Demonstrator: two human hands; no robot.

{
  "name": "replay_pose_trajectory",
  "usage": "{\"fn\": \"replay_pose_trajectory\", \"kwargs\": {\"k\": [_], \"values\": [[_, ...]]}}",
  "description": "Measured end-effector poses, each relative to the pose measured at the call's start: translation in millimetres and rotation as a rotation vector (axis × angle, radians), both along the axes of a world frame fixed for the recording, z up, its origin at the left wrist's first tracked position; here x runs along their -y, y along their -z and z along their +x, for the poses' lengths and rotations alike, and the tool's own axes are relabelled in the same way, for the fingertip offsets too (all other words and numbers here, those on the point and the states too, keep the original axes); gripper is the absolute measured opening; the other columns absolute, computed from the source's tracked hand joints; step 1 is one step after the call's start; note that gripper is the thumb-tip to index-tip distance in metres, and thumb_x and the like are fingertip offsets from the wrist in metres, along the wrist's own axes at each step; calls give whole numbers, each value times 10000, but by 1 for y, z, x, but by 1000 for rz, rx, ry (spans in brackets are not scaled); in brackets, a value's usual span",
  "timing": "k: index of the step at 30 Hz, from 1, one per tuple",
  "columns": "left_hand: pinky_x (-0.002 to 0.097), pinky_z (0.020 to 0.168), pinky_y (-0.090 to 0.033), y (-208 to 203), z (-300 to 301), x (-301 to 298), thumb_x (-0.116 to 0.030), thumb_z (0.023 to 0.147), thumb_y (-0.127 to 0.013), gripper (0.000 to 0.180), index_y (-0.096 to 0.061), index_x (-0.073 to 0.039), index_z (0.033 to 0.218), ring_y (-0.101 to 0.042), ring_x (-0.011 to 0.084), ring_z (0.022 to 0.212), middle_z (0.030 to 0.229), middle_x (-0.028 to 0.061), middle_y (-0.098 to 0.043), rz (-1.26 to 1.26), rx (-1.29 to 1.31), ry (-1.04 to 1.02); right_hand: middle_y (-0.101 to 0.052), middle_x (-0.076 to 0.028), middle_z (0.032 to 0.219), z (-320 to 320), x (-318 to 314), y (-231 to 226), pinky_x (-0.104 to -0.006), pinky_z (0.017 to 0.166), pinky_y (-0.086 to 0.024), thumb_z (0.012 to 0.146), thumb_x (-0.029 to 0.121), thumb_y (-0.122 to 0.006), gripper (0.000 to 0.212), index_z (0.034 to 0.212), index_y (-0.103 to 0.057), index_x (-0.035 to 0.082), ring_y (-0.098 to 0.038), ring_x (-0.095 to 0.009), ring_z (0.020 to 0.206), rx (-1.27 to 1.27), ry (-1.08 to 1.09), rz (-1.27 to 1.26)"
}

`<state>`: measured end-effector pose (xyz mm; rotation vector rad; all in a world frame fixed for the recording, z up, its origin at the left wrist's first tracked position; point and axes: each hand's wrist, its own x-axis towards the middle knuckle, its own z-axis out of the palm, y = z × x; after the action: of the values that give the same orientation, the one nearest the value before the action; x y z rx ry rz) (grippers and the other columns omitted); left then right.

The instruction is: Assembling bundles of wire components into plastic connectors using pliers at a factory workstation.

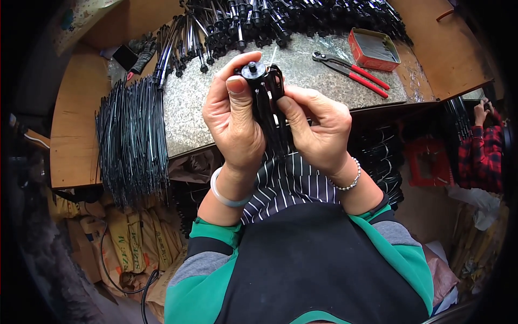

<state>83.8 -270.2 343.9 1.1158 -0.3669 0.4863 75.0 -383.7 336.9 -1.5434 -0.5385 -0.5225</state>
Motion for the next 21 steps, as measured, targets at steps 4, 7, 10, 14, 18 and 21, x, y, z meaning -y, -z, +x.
{"fn": "replay_pose_trajectory", "kwargs": {"k": [4, 7, 10, 14, 18, 21], "values": [[240, 703, -515, -7, -3, 6, -300, 919, -467, 402, -477, 37, 1139, -621, 145, 781, 874, 118, -624, -67, -8, 18, -638, -99, 831, 8, 3, 3, -203, 636, -488, 806, -26, -616, 108, 908, -623, -59, -605, -103, 738, -17, -82, 62], [181, 659, -470, -10, -3, 6, -285, 906, -504, 374, -517, 29, 1108, -583, 77, 738, 847, 56, -619, -107, -43, 1, -629, -100, 830, 10, 5, 2, -201, 636, -489, 805, -30, -614, 96, 896, -622, -62, -603, -106, 745, -17, -158, 71], [265, 719, -533, 0, 2, 1, -319, 926, -443, 408, -457, 26, 1144, -640, 184, 799, 871, 135, -628, 76, -4, -98, -620, -95, 823, 3, 1, -3, -206, 646, -490, 795, -42, -619, 82, 874, -624, -62, -596, -103, 743, -90, -47, 71], [247, 696, -516, -6, -2, 6, -299, 923, -465, 376, -484, 18, 1124, -627, 148, 756, 831, 101, -623, -49, -45, -23, -623, -97, 839, 3, 2, 1, -219, 669, -490, 784, -49, -628, 86, 869, -625, -62, -592, -107, 745, -47, -62, 30], [251, 692, -515, -6, -3, 3, -307, 927, -454, 378, -493, 17, 1116, -627, 149, 753, 810, 98, -622, -95, -64, 87, -626, -95, 857, 5, 4, 2, -220, 682, -488, 783, -51, -628, 87, 869, -626, -60, -592, -111, 737, -90, -142, 87], [261, 689, -521, -5, 0, 2, -322, 933, -433, 386, -488, 14, 1114, -631, 163, 752, 808, 109, -624, -149, -69, 166, -626, -99, 878, 6, 9, 3, -219, 701, -481, 787, -40, -631, 85, 869, -626, -61, -589, -115, 774, -285, -312, 225]]}}
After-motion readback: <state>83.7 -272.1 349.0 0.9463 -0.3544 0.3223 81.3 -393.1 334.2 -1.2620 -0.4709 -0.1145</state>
